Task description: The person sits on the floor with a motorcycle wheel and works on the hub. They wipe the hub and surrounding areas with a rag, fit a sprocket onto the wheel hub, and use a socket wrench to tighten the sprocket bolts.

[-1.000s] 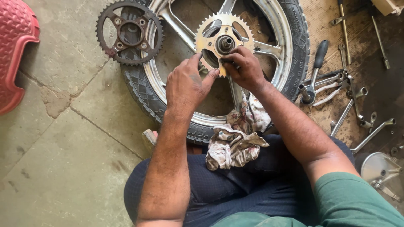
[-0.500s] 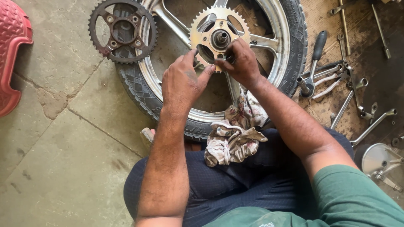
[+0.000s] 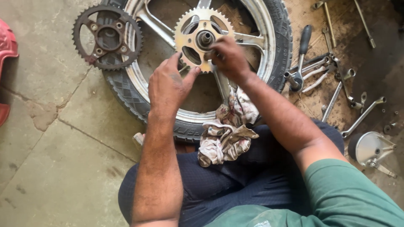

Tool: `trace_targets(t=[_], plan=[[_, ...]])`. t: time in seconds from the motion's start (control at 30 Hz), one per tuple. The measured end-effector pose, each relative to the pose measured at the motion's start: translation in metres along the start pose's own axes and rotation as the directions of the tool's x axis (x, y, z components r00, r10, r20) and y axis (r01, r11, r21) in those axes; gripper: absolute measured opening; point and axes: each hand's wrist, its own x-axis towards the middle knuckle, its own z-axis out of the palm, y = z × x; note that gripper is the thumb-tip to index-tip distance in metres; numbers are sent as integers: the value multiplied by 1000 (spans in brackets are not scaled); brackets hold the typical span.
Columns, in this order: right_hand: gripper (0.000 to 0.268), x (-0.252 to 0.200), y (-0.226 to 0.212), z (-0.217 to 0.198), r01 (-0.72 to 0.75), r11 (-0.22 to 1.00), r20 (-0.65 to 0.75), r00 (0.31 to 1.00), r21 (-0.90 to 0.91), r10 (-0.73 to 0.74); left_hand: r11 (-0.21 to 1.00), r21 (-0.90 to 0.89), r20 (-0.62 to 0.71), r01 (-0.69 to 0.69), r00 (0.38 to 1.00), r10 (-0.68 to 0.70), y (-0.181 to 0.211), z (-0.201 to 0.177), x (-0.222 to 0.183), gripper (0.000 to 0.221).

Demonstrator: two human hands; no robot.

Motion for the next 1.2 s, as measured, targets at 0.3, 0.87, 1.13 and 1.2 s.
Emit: trace_targets(t=[0.3,0.87,1.13,1.2], plan=[[13,-8,104,-29,-546,817,-41,835,-185,548,999,-2,38,50,998,-50,5,-6,4,63],[22,-13,103,-8,-548,704,5,788,-452,616,995,28,94,94,991,-96,-2,2,5,65],[9,6,82,-25,-425,873,-251,896,-241,367,993,12,105,116,988,-117,-5,3,8,69],[10,23,77,-28,-377,919,-240,909,-120,341,992,-1,102,124,987,-124,-5,1,9,69]])
